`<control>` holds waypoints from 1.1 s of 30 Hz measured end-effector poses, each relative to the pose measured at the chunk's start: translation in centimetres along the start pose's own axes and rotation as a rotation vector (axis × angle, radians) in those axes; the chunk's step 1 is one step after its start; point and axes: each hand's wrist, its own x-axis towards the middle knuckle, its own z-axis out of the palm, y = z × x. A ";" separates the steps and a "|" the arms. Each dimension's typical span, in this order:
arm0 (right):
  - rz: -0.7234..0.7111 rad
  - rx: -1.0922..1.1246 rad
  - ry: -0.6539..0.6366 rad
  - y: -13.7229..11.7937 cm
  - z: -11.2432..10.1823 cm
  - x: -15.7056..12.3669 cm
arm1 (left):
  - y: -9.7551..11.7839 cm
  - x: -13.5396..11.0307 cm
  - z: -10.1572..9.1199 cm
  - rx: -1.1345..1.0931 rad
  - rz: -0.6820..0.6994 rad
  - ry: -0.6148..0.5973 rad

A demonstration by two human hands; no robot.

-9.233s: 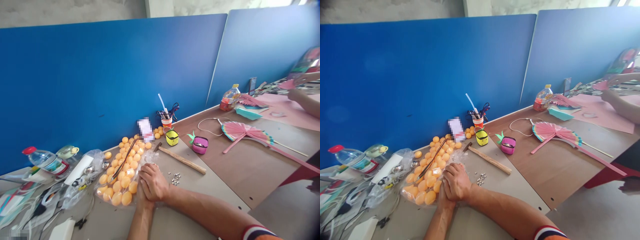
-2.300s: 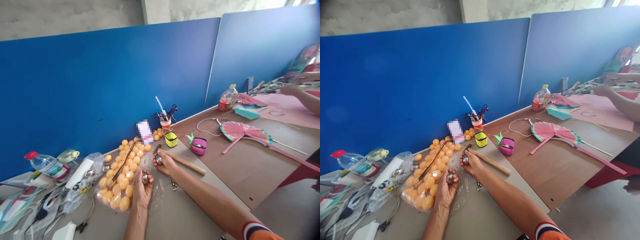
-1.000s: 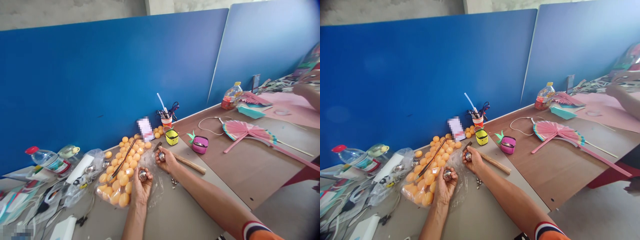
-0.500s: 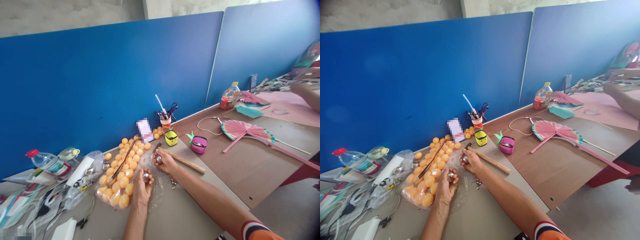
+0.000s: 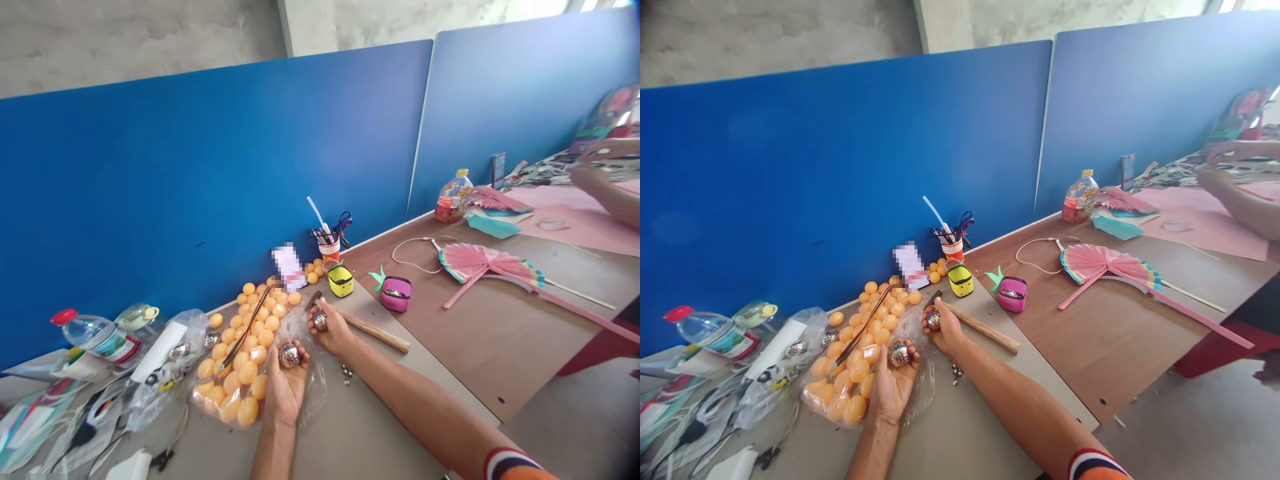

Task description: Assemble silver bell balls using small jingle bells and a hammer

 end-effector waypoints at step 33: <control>0.045 -0.030 -0.127 -0.6 0.0 -0.6 | 0.4 0.4 0.0 -0.013 -0.025 0.065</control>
